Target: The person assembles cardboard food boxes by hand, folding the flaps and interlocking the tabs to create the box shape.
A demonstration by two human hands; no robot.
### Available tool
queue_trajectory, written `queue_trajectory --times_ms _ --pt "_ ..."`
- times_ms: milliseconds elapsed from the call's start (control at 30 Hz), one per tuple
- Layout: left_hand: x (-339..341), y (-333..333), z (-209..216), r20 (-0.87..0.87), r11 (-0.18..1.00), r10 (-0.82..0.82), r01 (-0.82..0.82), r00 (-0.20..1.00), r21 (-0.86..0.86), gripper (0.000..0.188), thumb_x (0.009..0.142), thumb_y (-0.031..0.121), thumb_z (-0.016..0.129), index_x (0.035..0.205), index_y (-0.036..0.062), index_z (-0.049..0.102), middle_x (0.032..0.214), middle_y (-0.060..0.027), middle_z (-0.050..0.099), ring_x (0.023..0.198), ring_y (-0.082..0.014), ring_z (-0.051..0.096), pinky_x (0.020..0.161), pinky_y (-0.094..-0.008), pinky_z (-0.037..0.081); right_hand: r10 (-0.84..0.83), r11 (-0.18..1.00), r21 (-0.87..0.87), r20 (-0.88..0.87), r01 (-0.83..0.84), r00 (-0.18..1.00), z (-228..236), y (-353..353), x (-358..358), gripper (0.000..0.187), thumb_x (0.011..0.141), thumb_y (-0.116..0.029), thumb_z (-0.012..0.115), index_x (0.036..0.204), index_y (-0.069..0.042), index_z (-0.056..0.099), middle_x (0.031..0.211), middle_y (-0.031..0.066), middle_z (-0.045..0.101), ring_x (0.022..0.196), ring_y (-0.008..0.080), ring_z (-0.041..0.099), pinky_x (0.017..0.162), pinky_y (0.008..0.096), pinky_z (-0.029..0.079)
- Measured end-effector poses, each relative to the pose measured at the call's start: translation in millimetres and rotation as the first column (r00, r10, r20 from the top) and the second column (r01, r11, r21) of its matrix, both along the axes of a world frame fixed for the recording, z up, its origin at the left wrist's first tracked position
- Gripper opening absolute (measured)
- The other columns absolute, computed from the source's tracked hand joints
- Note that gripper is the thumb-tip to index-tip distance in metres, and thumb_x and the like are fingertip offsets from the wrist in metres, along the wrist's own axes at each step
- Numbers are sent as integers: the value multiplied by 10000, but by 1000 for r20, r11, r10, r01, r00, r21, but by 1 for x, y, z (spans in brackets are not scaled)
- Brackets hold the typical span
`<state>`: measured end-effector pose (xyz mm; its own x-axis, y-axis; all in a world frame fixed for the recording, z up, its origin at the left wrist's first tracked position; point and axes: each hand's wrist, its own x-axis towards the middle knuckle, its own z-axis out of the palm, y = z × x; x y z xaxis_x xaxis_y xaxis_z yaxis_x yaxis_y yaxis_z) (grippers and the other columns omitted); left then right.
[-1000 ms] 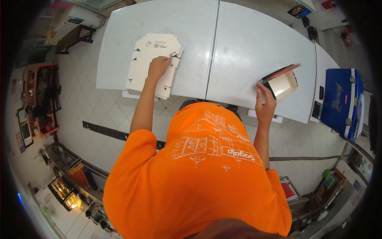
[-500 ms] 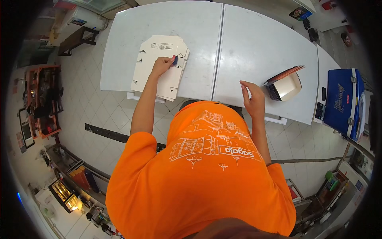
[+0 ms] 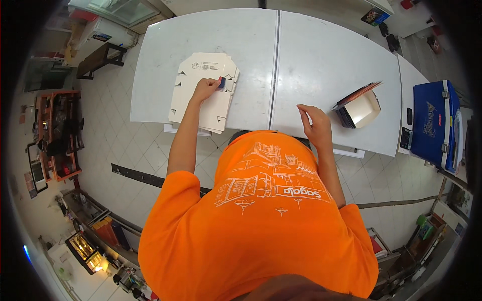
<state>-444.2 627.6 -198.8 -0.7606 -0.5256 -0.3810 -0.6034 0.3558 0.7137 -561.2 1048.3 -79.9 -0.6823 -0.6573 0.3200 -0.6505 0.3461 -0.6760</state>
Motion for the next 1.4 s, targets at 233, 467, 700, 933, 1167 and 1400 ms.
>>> queue_trajectory --times_ms 233,467,700,933,1167,1400 --pt "4 8 -5 -72 997 14 -20 997 -76 316 928 302 697 963 -7 755 752 -86 694 679 -150 592 645 -319 472 17 1000 22 51 -18 999 -2 4 4 153 910 -86 638 1035 -44 715 990 129 729 892 311 687 792 391 537" --pt "6 31 -32 -233 884 -83 -36 969 -466 254 1019 207 504 1037 -6 641 983 -188 646 923 -352 606 821 -417 464 44 997 67 56 -48 997 -7 10 11 143 910 -66 649 1037 -43 710 995 129 726 893 306 695 778 371 547" --pt "44 17 89 -504 873 136 -344 853 -346 360 1083 288 412 1016 -12 601 902 -101 600 824 -207 576 773 -350 483 77 995 66 60 -81 995 -7 14 12 136 902 -63 653 1025 -43 707 973 135 724 866 318 694 759 384 550" --pt "79 29 205 -656 892 452 -310 604 330 336 1070 314 464 1112 16 614 968 -92 695 786 -156 680 666 -263 566 94 993 73 58 -98 994 -14 20 13 137 911 -70 649 1032 -43 709 977 136 727 880 320 695 774 378 550" --pt "72 62 214 -629 760 602 -110 491 641 376 1044 342 509 1183 8 609 1012 -93 711 782 -175 713 638 -274 603 162 980 103 63 -168 985 3 6 10 153 918 -61 639 1053 -41 708 994 137 728 886 317 694 781 374 547" --pt "68 79 215 -572 690 638 -53 516 722 392 1045 358 505 1211 11 583 1030 -78 695 815 -154 703 675 -257 598 124 992 10 103 -126 987 28 4 11 168 930 -92 623 1062 -35 709 1024 145 724 949 312 689 809 383 544"
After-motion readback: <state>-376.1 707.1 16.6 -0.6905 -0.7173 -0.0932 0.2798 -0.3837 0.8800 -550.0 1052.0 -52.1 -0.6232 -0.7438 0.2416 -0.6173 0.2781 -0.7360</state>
